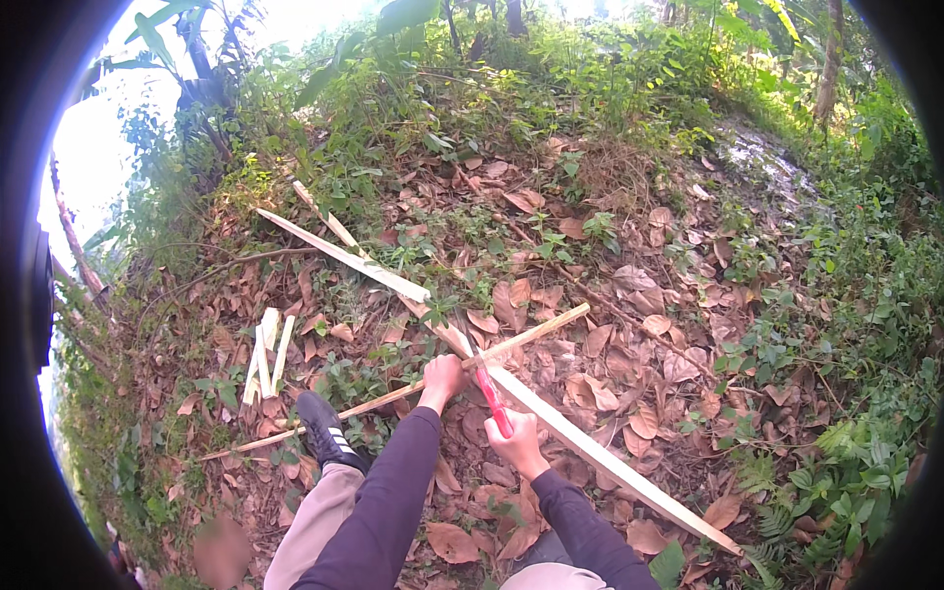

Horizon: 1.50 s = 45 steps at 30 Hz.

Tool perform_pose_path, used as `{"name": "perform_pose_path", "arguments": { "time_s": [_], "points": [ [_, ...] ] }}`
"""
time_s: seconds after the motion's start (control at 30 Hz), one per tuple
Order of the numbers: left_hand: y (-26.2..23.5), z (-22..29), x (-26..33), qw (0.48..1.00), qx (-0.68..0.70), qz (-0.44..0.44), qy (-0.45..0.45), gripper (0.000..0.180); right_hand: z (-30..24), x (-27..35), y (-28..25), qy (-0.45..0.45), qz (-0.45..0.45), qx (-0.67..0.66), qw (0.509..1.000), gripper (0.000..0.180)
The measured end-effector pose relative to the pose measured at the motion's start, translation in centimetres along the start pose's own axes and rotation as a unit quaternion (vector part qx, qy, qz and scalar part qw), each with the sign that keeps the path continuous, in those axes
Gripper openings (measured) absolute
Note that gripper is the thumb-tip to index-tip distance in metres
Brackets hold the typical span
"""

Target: The person sits on the forest floor and uses a red-handled hand saw to cut a long, thin piece of light-colored wood. They hold the wood steady with their left hand while sawing with their right hand, creating smaller pieces that accumulate on the ground.

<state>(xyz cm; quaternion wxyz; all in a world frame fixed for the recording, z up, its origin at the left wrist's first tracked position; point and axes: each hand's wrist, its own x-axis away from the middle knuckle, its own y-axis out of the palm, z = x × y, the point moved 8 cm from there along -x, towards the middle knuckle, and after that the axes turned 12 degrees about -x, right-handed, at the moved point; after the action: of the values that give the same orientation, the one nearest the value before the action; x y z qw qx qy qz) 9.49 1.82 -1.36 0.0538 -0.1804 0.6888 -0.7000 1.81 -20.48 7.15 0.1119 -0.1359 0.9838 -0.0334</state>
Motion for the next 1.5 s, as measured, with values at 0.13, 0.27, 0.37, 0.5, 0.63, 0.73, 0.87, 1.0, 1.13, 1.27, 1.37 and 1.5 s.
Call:
{"name": "perform_pose_path", "arguments": {
  "time_s": [0.13,0.27,0.37,0.5,0.63,0.73,0.87,1.0,1.13,1.27,1.37,1.5],
  "points": [
    [-0.1,0.0,-0.2,0.999,0.033,0.019,-0.001,0.025,-2.3,7.1,-3.3,-0.004,0.000,-0.013,1.000,0.024],
    [0.5,1.2,0.4,0.999,0.013,0.036,0.024,0.025,-1.6,2.7,-2.7,0.013,0.019,-0.010,1.000,0.024],
    [-0.2,0.8,0.4,1.000,0.019,0.014,0.005,0.026,-0.1,-2.0,0.1,-0.002,0.020,-0.004,1.000,0.026],
    [0.7,-0.8,0.3,1.000,0.024,0.014,-0.001,0.026,0.3,3.4,-0.4,0.012,-0.008,0.010,1.000,0.022],
    [-0.3,0.9,-0.2,0.999,0.030,0.016,0.001,0.026,-1.4,7.6,-4.1,0.026,0.020,-0.011,0.999,0.014],
    [0.7,0.7,0.4,1.000,0.013,0.012,0.009,0.025,-1.9,2.2,-1.6,0.022,0.012,-0.029,0.999,0.030],
    [-0.3,0.0,-0.4,1.000,0.014,0.003,-0.001,0.024,0.8,-1.4,0.6,-0.007,0.001,0.033,0.999,0.025],
    [0.0,0.1,-0.4,1.000,0.025,0.007,-0.002,0.025,-1.0,7.3,-3.4,0.015,-0.015,0.019,1.000,0.015],
    [0.5,0.9,0.3,1.000,0.021,-0.002,0.006,0.023,-1.3,5.8,-3.3,0.022,0.024,-0.017,0.999,0.027],
    [-0.6,0.4,0.4,1.000,0.013,-0.027,-0.003,0.023,0.5,-1.6,1.0,-0.025,0.009,0.005,1.000,0.025],
    [0.7,-1.1,0.9,0.998,0.027,-0.052,-0.021,0.025,0.0,2.3,0.3,-0.010,0.008,-0.019,1.000,0.026],
    [-0.2,0.4,-0.1,1.000,0.018,-0.015,-0.001,0.027,-3.5,9.2,-5.0,-0.013,0.019,-0.001,1.000,0.024]
  ]
}}
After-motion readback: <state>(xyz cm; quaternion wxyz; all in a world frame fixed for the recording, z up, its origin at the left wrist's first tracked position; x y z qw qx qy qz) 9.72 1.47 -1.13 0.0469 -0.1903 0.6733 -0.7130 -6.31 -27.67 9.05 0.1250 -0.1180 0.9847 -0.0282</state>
